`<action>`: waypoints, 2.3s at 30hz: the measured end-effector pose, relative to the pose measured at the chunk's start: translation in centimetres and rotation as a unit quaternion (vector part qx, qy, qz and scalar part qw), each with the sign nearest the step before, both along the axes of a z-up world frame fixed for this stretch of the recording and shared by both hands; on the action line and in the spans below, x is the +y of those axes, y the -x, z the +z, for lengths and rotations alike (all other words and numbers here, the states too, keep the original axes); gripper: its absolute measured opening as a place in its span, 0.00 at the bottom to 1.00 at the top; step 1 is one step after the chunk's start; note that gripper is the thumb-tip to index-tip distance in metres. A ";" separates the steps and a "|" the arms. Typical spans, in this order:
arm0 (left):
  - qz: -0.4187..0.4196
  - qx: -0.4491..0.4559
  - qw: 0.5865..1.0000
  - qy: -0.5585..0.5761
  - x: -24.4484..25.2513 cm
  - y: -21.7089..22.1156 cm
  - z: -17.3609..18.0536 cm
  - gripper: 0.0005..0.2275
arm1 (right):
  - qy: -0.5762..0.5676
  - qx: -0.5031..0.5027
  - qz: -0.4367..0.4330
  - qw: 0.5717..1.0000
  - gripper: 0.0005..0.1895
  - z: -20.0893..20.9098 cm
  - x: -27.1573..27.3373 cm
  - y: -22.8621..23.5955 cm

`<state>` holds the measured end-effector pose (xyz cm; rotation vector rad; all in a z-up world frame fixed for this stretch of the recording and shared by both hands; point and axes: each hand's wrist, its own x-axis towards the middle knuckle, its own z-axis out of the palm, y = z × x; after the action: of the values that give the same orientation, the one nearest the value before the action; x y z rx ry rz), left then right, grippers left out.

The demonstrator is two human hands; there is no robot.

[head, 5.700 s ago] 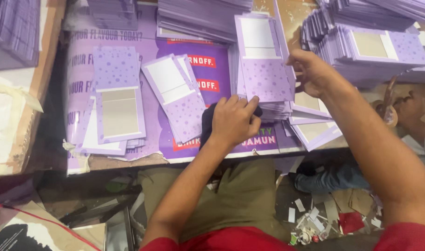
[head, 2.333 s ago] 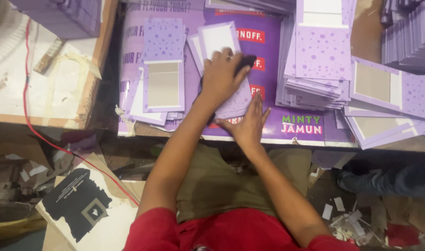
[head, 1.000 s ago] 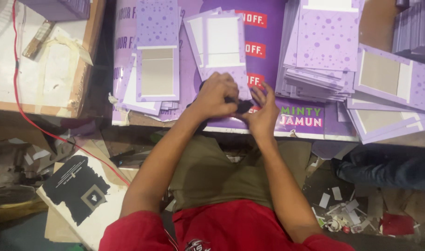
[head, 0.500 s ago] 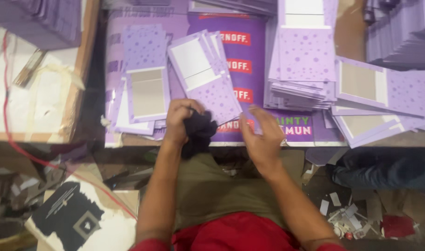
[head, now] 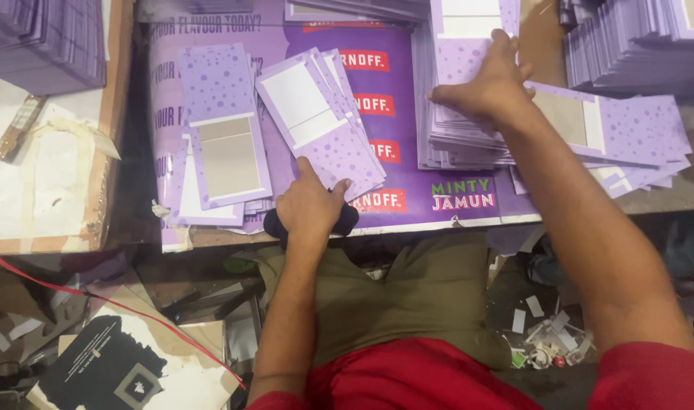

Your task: The person wipes the surface of purple printed cards with a dark cloth, handling them one at a time. After wiping, the cards are placed into a growing stack on the table.

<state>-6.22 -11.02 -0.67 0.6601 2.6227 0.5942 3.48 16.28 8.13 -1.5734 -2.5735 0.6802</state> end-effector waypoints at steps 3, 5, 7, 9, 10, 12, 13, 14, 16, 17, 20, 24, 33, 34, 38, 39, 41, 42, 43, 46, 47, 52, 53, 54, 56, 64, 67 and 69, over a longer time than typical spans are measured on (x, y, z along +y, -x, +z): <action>-0.005 -0.006 1.000 0.003 0.2 0.5 0.0 0.33 | 0.002 0.031 -0.003 1.000 0.68 0.6 0.5 0.5; -0.005 -0.005 1.000 -0.002 0.3 0.5 0.0 0.33 | 0.057 0.072 -0.026 0.995 0.66 0.2 1.4 0.5; -0.006 -0.010 1.000 -0.004 0.1 0.5 -0.1 0.32 | 0.166 0.133 -0.070 0.975 0.65 -0.8 2.7 0.3; -0.005 -0.021 1.000 -0.008 0.0 0.5 -0.1 0.31 | 0.144 0.121 -0.082 0.979 0.63 -2.1 4.3 -0.2; -0.005 -0.017 1.000 -0.010 0.0 0.5 -0.1 0.31 | 0.133 0.114 -0.087 0.981 0.62 -2.8 5.1 -0.4; -0.005 -0.008 1.000 -0.013 0.0 0.4 0.0 0.32 | -0.038 0.028 -0.014 0.999 0.62 -4.5 6.0 0.0; -0.005 -0.012 1.000 -0.012 0.1 0.4 0.1 0.32 | -0.124 -0.016 0.024 0.992 0.65 -5.1 6.3 0.4; -0.005 -0.014 1.000 -0.009 0.1 0.4 0.2 0.32 | -0.132 -0.018 0.020 0.991 0.66 -5.5 6.5 1.0; -0.005 -0.018 1.000 -0.003 0.1 0.5 0.3 0.31 | -0.148 -0.021 0.011 0.989 0.67 -5.5 6.3 2.3; -0.005 -0.019 1.000 0.000 0.1 0.6 0.4 0.31 | -0.114 -0.046 -0.002 0.992 0.63 -5.0 6.1 2.9; -0.008 -0.014 1.000 -0.013 -0.1 0.5 0.4 0.32 | -0.002 -0.097 -0.042 0.994 0.50 -1.9 6.0 3.6; -0.010 -0.017 1.000 -0.022 -0.2 0.5 0.4 0.31 | 0.083 -0.096 -0.038 0.991 0.36 1.1 5.9 2.8; 0.005 -0.013 1.000 -0.012 -0.2 0.3 0.8 0.29 | 0.300 0.219 0.044 0.928 0.38 10.4 4.6 -7.4; 0.015 0.021 0.999 -0.034 -0.4 -0.3 1.0 0.26 | 0.313 0.278 0.091 0.904 0.43 11.4 3.1 -9.8; 0.081 0.201 0.947 -0.237 -1.9 -2.9 2.7 0.15 | 0.510 0.472 0.077 0.715 0.53 5.9 -4.6 -13.1; 0.102 0.254 0.910 -0.312 -2.3 -3.4 3.2 0.13 | 0.492 0.503 0.011 0.711 0.55 3.2 -6.8 -12.6; 0.133 0.324 0.864 -0.362 -3.1 -3.3 4.2 0.11 | 0.564 0.529 -0.113 0.624 0.56 -2.4 -10.8 -10.9; 0.146 0.359 0.838 -0.385 -3.6 -3.0 4.8 0.10 | 0.714 0.478 0.022 0.511 0.52 -4.9 -12.1 -9.2; 0.148 0.379 0.824 -0.394 -3.9 -2.8 5.3 0.09 | 0.756 0.487 0.023 0.436 0.50 -7.1 -13.3 -7.2; 0.135 0.427 0.797 -0.404 -4.4 -2.4 6.7 0.09 | 0.815 0.498 -0.004 0.297 0.46 -10.7 -15.4 -2.5; 0.122 0.437 0.799 -0.395 -4.5 -2.6 6.9 0.09 | 0.805 0.500 -0.032 0.317 0.46 -11.2 -15.6 -1.7; 0.060 0.327 0.843 -0.423 -1.9 -3.9 5.3 0.10 | 0.690 0.576 -0.187 0.396 0.51 -13.2 -15.8 -3.8; 0.047 0.299 0.866 -0.398 -1.0 -3.7 4.3 0.10 | 0.674 0.592 -0.192 0.399 0.51 -14.2 -16.3 -5.1; 0.037 0.273 0.884 -0.377 -0.1 -3.7 3.2 0.11 | 0.656 0.608 -0.192 0.403 0.50 -15.1 -16.3 -6.0; -0.037 0.222 0.927 -0.299 1.3 -4.2 1.5 0.12 | 0.572 0.599 -0.151 0.540 0.36 -17.3 -16.7 -6.6; -0.260 0.139 0.915 -0.276 2.5 -6.6 -1.6 0.18 | 0.604 0.602 -0.168 0.495 0.26 -22.1 -14.4 -5.9; -0.238 0.165 0.930 -0.228 4.0 -5.7 -1.4 0.13 | 0.622 0.580 -0.207 0.484 0.27 -21.3 -13.4 -4.9; -0.221 0.159 0.944 -0.187 5.1 -5.0 -1.3 0.09 | 0.619 0.561 -0.226 0.501 0.27 -20.6 -13.0 -4.2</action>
<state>-1.22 -5.90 -1.92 1.5258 2.5182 0.9094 7.67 3.30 -12.44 -0.9278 -0.4215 2.5106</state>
